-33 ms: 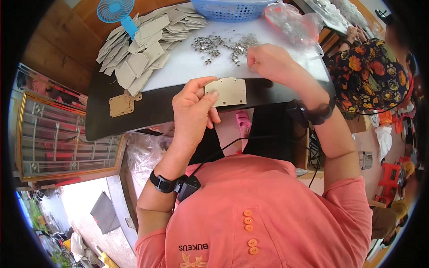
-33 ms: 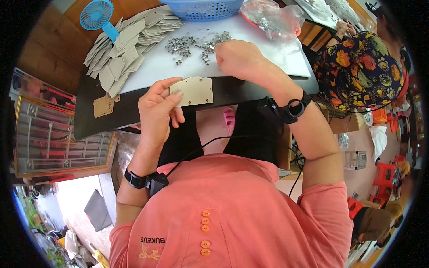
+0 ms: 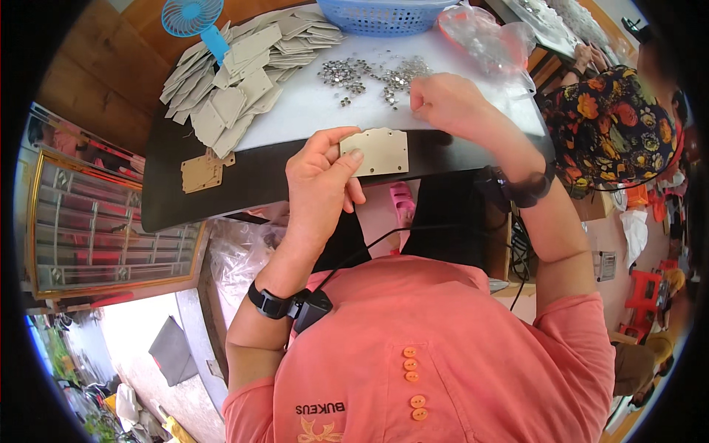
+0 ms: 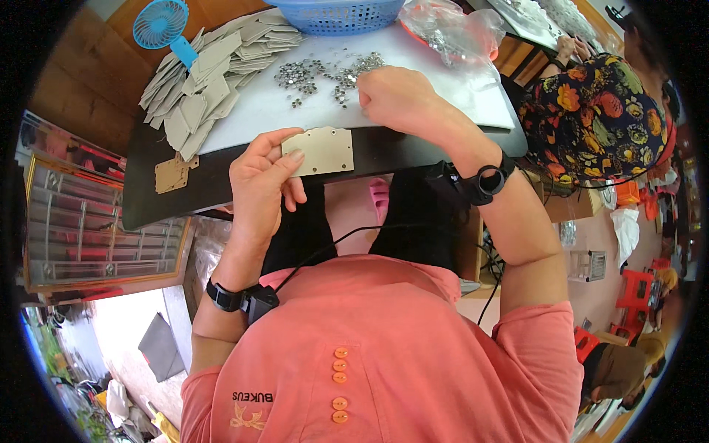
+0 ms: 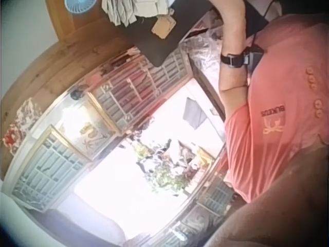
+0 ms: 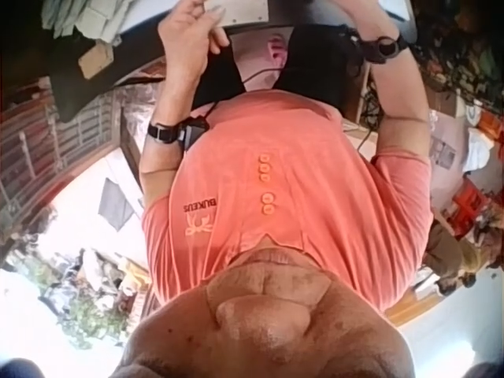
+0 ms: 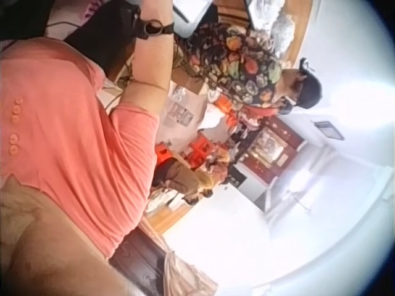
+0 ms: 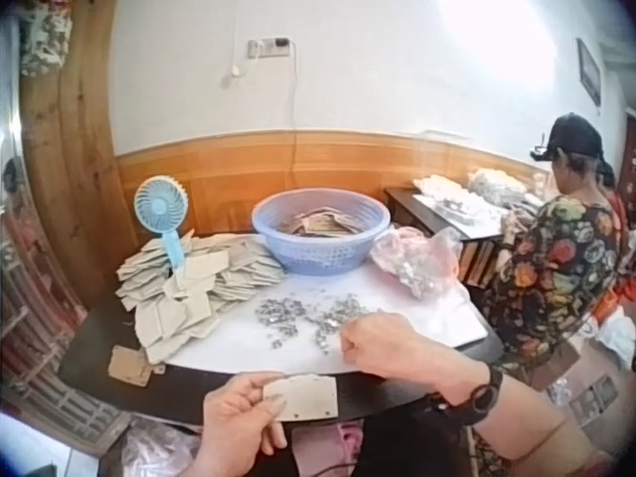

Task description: Manually attaching small metal eyelets or decorative components to shoe leather components.

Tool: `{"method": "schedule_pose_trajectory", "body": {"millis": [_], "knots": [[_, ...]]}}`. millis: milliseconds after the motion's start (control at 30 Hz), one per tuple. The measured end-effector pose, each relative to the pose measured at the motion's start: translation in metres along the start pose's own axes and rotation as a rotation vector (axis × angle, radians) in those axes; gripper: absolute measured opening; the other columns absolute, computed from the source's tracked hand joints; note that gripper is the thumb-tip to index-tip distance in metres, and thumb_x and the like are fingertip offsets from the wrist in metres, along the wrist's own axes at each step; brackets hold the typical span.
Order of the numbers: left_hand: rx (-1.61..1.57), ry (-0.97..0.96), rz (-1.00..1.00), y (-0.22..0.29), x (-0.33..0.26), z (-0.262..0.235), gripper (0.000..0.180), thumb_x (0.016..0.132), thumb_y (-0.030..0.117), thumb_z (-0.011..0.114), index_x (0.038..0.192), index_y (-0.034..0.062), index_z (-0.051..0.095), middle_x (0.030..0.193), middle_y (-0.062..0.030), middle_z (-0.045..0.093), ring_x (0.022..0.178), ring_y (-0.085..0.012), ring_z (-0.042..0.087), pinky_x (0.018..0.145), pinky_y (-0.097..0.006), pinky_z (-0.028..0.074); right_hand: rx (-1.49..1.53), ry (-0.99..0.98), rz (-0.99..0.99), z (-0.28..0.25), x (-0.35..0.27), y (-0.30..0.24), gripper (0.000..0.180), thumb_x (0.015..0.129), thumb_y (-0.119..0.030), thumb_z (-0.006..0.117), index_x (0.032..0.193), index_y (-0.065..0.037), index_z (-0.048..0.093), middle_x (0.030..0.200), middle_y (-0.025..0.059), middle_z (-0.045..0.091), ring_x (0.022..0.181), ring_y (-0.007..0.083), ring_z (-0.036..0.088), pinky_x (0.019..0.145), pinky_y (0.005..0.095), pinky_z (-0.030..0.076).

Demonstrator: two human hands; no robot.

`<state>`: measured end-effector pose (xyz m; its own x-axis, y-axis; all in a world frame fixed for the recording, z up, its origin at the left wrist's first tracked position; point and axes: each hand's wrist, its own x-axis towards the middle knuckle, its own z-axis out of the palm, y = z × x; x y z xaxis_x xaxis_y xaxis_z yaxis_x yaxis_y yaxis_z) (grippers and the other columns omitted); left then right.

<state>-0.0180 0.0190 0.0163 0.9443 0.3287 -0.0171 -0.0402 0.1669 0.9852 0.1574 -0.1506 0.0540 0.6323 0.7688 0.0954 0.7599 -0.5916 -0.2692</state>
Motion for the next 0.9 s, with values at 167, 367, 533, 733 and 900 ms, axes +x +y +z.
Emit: {"method": "schedule_pose_trajectory", "body": {"millis": [167,367,533,733,900], "knots": [[-0.014,0.000,-0.006,-0.003,0.001,0.000,0.030,0.093,0.003,0.062,0.121,-0.0062,0.061,0.086,-0.0092,0.070,0.047,-0.0103,0.057,0.037,-0.020,0.038,0.100,0.092,-0.001,0.011,-0.013,-0.011,0.010,0.081,-0.016,0.064,0.086,-0.006,0.065,0.078,0.0150,0.069,0.078,0.0369,0.067,0.068,0.0471,0.050],[-0.002,0.004,-0.017,0.000,0.002,0.002,0.025,0.094,0.002,0.061,0.119,-0.0021,0.062,0.078,-0.0051,0.067,0.046,-0.0077,0.055,0.037,-0.021,0.037,0.356,0.300,-0.215,0.032,-0.023,-0.047,0.009,0.086,-0.010,0.067,0.092,-0.008,0.060,0.069,0.0125,0.063,0.061,0.0302,0.062,0.056,0.0366,0.046],[0.019,-0.024,0.002,-0.001,0.001,0.000,0.028,0.093,0.001,0.062,0.121,-0.0035,0.062,0.080,-0.0060,0.068,0.047,-0.0086,0.056,0.037,-0.020,0.038,0.344,0.327,-0.233,0.035,-0.024,-0.046,0.009,0.086,-0.008,0.068,0.092,-0.009,0.062,0.065,0.0095,0.060,0.056,0.0270,0.060,0.053,0.0342,0.045],[0.034,-0.051,-0.001,-0.001,0.000,-0.002,0.027,0.094,0.003,0.063,0.120,-0.0035,0.063,0.078,-0.0046,0.067,0.048,-0.0077,0.056,0.038,-0.019,0.038,0.322,0.346,-0.234,0.035,-0.027,-0.050,0.009,0.085,-0.007,0.069,0.091,-0.008,0.064,0.064,0.0081,0.059,0.054,0.0234,0.058,0.052,0.0325,0.044],[0.024,-0.074,0.009,-0.001,-0.002,-0.004,0.028,0.094,0.005,0.065,0.121,-0.0033,0.063,0.080,-0.0051,0.068,0.049,-0.0076,0.057,0.039,-0.019,0.038,0.477,0.324,-0.146,0.041,-0.029,-0.050,0.007,0.084,-0.006,0.071,0.090,-0.007,0.066,0.065,0.0075,0.058,0.057,0.0184,0.058,0.054,0.0311,0.044]]}}
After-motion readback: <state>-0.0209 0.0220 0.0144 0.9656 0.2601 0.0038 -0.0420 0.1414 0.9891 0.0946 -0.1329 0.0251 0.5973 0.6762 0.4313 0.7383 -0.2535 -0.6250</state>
